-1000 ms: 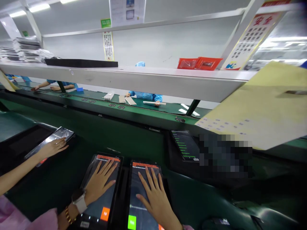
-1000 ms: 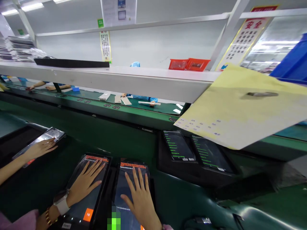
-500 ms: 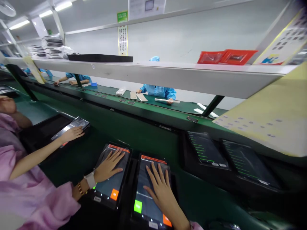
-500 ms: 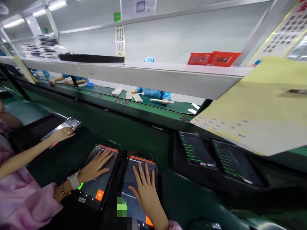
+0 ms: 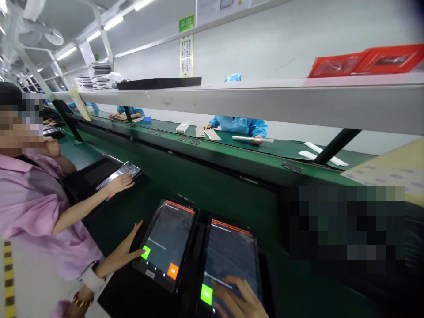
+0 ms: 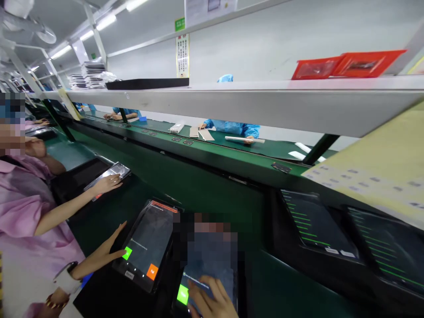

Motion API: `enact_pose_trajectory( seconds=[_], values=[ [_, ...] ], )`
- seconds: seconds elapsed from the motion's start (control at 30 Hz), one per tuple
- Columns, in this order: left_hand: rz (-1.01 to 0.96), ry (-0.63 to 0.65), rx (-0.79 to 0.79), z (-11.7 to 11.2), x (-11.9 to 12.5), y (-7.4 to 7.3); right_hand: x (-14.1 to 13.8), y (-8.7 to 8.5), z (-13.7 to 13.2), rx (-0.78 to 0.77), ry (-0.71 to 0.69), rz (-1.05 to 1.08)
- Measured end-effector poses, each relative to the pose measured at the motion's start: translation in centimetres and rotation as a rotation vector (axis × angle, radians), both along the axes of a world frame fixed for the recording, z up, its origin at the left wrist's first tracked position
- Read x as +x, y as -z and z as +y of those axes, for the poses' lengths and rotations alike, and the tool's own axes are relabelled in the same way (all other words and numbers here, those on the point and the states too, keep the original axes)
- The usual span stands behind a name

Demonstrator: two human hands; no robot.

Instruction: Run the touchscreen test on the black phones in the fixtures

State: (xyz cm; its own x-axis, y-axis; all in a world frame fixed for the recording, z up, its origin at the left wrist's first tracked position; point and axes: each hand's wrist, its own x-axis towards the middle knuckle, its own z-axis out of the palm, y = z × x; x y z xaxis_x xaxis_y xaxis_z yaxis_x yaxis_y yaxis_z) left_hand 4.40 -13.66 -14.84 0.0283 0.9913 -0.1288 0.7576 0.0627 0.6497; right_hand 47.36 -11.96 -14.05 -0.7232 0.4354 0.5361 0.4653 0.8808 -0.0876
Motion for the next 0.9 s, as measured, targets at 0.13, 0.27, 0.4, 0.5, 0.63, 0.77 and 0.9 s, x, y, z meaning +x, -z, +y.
enact_pose_trajectory(
  seconds=[0.13, 0.27, 0.4, 0.5, 0.63, 0.77, 0.9],
  values=[
    [-0.194, -0.027, -0.021, -0.4, 0.1, 0.6, 2.8, 0.0, 0.9, -0.087, 0.287, 0.043],
    [-0.353, -0.071, -0.010, -0.6, 0.1, 1.0, 5.0, 2.5, 1.0, -0.287, 0.581, 0.170],
    [-0.333, -0.098, 0.011, -0.1, 0.3, 1.2, 5.4, 4.0, 0.8, -0.459, 0.685, 0.292],
    [-0.329, -0.098, -0.023, 0.3, 0.9, 0.7, 5.1, 3.9, 0.6, -0.523, 0.693, 0.318],
    [-0.284, -0.105, -0.031, 0.3, 1.5, -0.2, 5.0, 4.0, 0.5, -0.507, 0.665, 0.297],
    [-0.211, -0.051, -0.014, 0.8, 1.6, -0.9, 5.3, 4.6, 1.2, -0.552, 0.716, 0.346],
    [-0.072, 0.033, 0.013, 0.5, 1.7, -1.5, 5.3, 4.9, 1.0, -0.640, 0.766, 0.379]
  ],
)
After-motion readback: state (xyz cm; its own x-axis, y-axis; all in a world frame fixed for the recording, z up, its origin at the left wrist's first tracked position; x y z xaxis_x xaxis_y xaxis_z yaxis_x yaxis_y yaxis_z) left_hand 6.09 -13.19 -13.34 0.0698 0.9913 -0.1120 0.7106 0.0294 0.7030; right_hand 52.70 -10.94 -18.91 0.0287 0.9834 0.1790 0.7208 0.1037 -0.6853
